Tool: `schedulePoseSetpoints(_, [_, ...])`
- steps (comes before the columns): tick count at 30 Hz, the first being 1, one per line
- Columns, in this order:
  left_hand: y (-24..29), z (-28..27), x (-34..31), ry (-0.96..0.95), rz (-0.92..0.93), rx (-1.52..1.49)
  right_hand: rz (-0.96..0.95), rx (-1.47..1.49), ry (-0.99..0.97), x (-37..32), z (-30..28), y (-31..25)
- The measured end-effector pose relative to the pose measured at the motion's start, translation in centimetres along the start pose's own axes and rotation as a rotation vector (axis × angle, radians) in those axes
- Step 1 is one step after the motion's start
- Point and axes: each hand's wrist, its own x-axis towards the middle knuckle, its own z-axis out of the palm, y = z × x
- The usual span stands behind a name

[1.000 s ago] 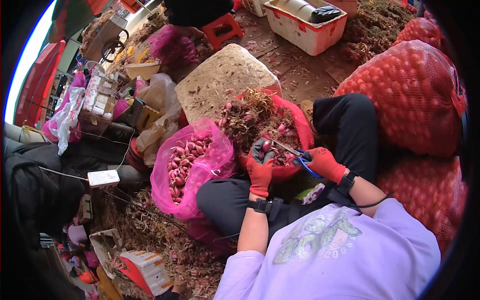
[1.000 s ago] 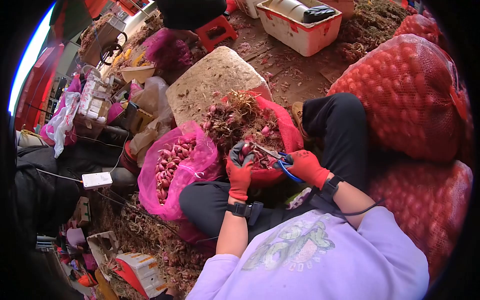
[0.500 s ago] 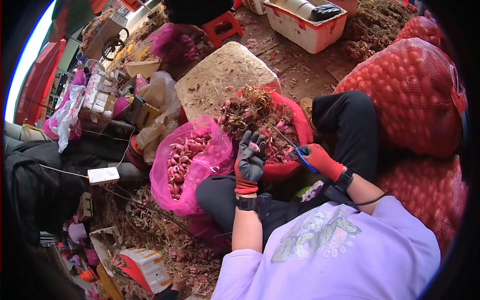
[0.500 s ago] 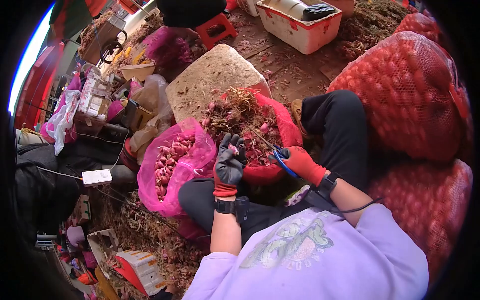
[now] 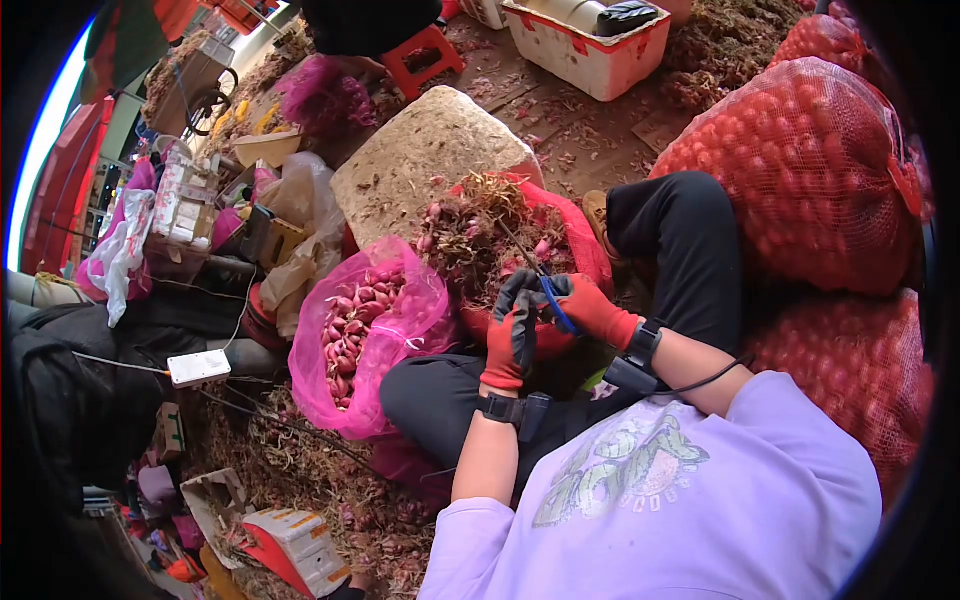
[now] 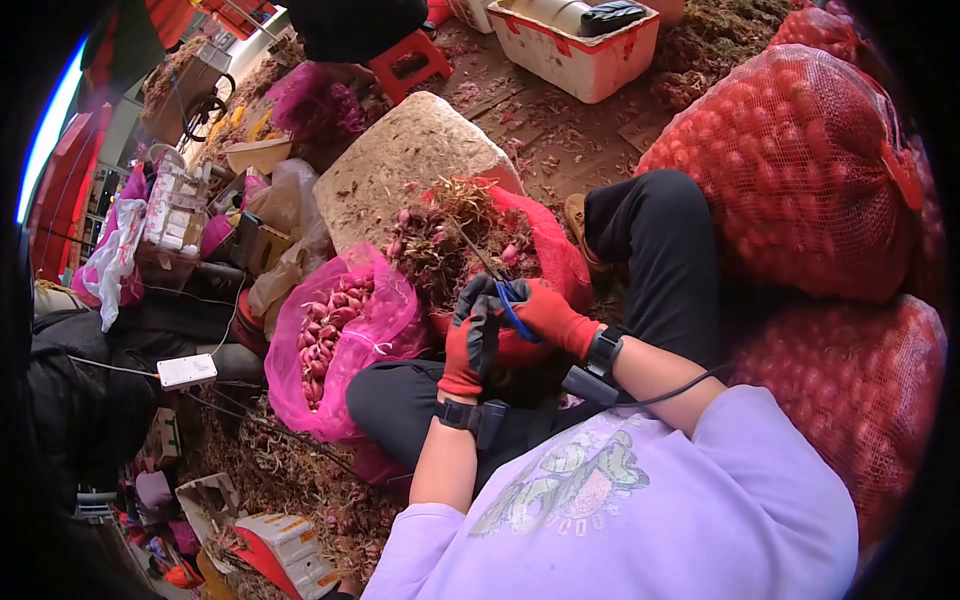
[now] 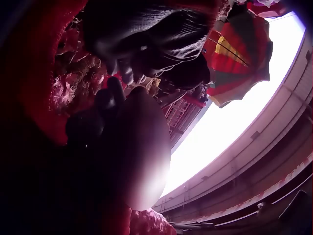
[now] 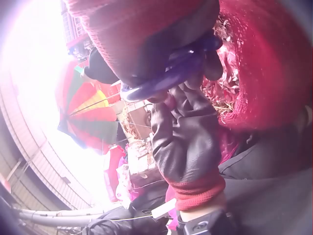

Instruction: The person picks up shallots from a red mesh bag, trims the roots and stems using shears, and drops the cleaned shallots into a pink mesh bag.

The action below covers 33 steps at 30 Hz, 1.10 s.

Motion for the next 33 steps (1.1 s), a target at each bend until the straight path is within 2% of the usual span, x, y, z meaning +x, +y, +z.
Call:
schedulePoseSetpoints(1, [0.0, 0.5, -0.2, -0.005, -0.022, 0.005, 0.013, 0.043, 0.006, 0.2, 0.1, 0.4])
schedulePoseSetpoints(4, [0.3, 0.2, -0.3, -0.026, -0.073, 0.078, 0.179, 0.457, -0.022, 0.4, -0.5, 0.9])
schedulePoseSetpoints(8, [0.5, -1.0, -0.3, -0.014, -0.227, 0.252, 0.129, 0.338, 0.082, 1.1, -0.9, 1.9])
schedulePoseSetpoints(10, [-0.1, -0.6, -0.2, 0.037, -0.124, 0.223, 0.097, 0.335, 0.141, 1.3, -0.6, 1.9])
schedulePoseSetpoints(11, [-0.3, -0.4, -0.1, 0.062, -0.073, 0.209, 0.001, 0.146, 0.187, 1.1, -0.5, 2.0])
schedulePoseSetpoints(13, [0.1, 0.5, -0.3, 0.153, -0.106, 0.078, -0.190, -0.233, 0.274, 0.3, -0.2, 0.3])
schedulePoseSetpoints(14, [0.2, 0.7, -0.4, 0.199, -0.125, 0.012, -0.263, -0.416, 0.257, 0.3, -0.3, 0.2])
schedulePoseSetpoints(16, [-0.9, -1.7, -0.5, 0.052, -0.050, 0.192, -0.404, -0.784, 0.217, 0.3, -0.4, 0.2])
schedulePoseSetpoints(17, [-1.7, -2.9, -0.3, -0.024, -0.008, 0.281, -0.414, -0.872, 0.167, 0.4, -0.5, 0.2])
schedulePoseSetpoints(19, [-1.6, -2.6, -0.3, -0.026, 0.006, 0.245, -0.435, -1.045, 0.062, 0.7, -0.4, 0.2])
schedulePoseSetpoints(20, [-1.5, -2.5, -0.3, -0.027, 0.012, 0.228, -0.409, -1.083, 0.082, 0.9, -0.5, 0.3])
schedulePoseSetpoints(23, [-0.7, -1.1, 0.0, 0.066, -0.093, 0.032, -0.367, -0.870, 0.245, 2.1, -0.9, 1.8])
schedulePoseSetpoints(24, [-0.5, -0.3, 0.0, 0.171, -0.091, 0.146, -0.223, -0.692, 0.282, 1.8, -0.9, 0.3])
schedulePoseSetpoints(27, [-0.5, -1.2, 0.3, 0.204, -0.066, -0.055, 0.137, -0.103, 0.275, 2.6, -1.8, 1.9])
schedulePoseSetpoints(28, [-0.4, -1.4, 0.3, 0.200, -0.054, -0.032, 0.161, 0.058, 0.231, 2.6, -2.0, 2.2])
schedulePoseSetpoints(31, [-0.4, -1.9, 0.5, 0.145, -0.091, -0.031, -0.091, -0.217, 0.071, 0.8, -2.6, 0.8])
schedulePoseSetpoints(33, [-0.2, -1.9, 0.7, 0.108, -0.115, -0.031, -0.099, -0.389, 0.071, -0.1, -2.2, 0.0])
